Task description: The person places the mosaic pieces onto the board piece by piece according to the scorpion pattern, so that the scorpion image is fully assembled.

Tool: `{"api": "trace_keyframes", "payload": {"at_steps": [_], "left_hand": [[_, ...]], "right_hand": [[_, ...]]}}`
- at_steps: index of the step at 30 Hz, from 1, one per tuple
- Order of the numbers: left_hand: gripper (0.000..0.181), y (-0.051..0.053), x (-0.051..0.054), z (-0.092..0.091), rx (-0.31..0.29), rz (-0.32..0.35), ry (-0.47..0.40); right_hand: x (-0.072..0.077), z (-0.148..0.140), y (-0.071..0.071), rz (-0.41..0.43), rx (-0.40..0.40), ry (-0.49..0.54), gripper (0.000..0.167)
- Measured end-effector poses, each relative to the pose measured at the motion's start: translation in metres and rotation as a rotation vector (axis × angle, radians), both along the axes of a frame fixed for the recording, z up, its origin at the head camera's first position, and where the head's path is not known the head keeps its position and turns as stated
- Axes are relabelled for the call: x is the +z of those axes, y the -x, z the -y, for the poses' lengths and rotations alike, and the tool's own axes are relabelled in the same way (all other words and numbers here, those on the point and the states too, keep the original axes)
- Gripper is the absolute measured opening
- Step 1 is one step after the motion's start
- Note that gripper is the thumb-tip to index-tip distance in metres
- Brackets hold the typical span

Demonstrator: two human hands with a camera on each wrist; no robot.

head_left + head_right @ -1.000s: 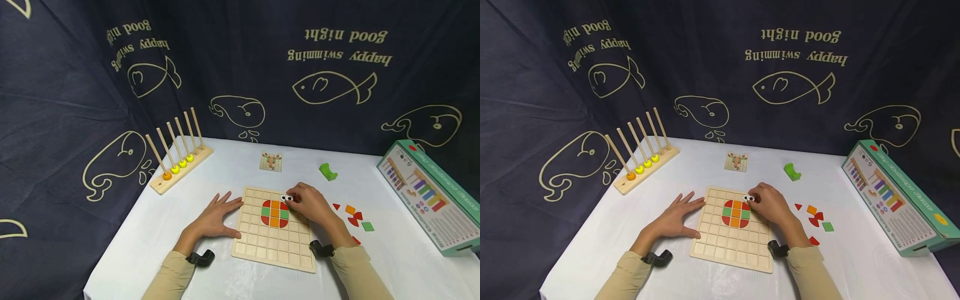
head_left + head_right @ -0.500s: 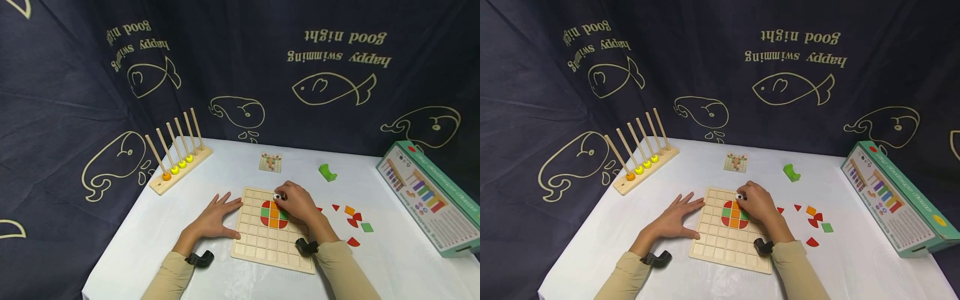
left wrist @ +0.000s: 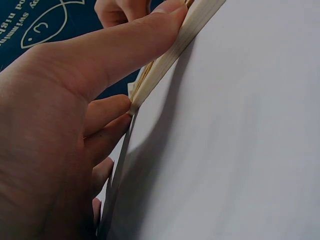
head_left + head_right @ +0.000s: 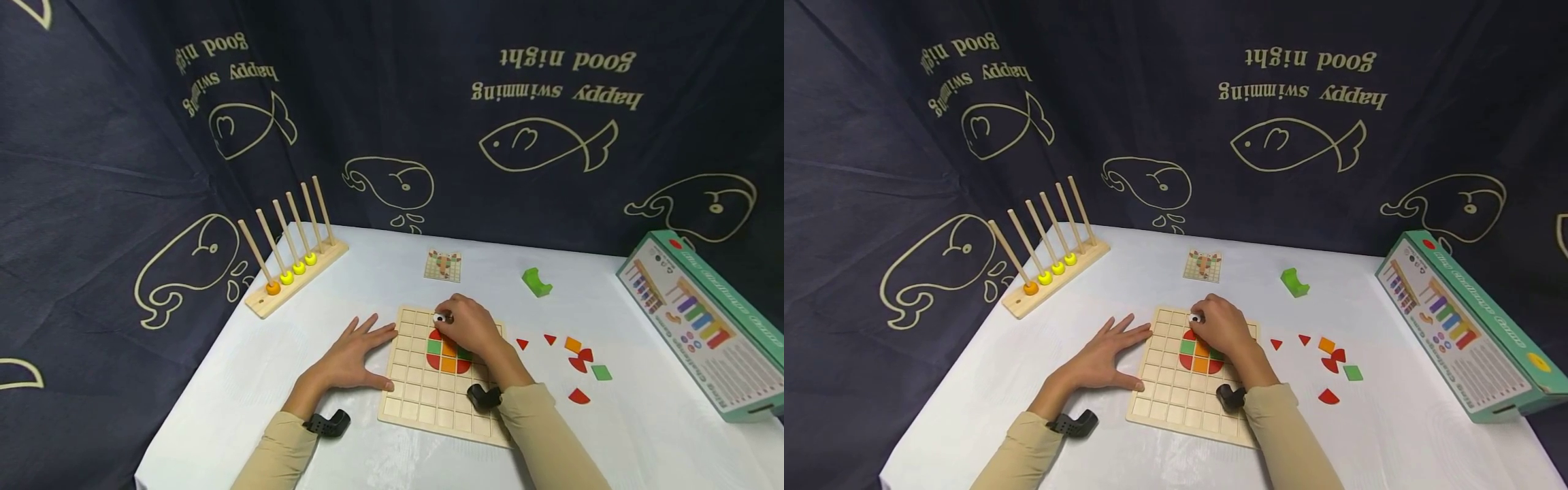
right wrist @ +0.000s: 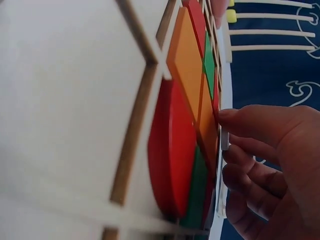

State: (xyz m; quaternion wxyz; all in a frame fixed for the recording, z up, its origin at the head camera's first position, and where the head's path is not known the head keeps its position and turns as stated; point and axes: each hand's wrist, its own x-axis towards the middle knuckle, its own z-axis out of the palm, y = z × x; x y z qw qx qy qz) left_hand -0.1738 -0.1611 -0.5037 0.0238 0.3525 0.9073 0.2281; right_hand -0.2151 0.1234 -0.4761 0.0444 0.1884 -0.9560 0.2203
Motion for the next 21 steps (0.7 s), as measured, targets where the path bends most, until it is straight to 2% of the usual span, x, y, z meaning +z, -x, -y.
{"api": "trace_keyframes", "payload": {"at_steps": [12, 21], "left_hand": [[0.101, -0.0009, 0.0015, -0.0011, 0.002, 0.010, 0.019], [0.102, -0.0005, 0.0020, -0.0008, 0.007, 0.010, 0.023]], "right_hand": [[0.0039, 0.0010, -0.0042, 0.041, 0.046, 0.005, 0.022], [0.0096, -0.0062, -0.0043, 0.078, 0.108, 0.011, 0.031]]}}
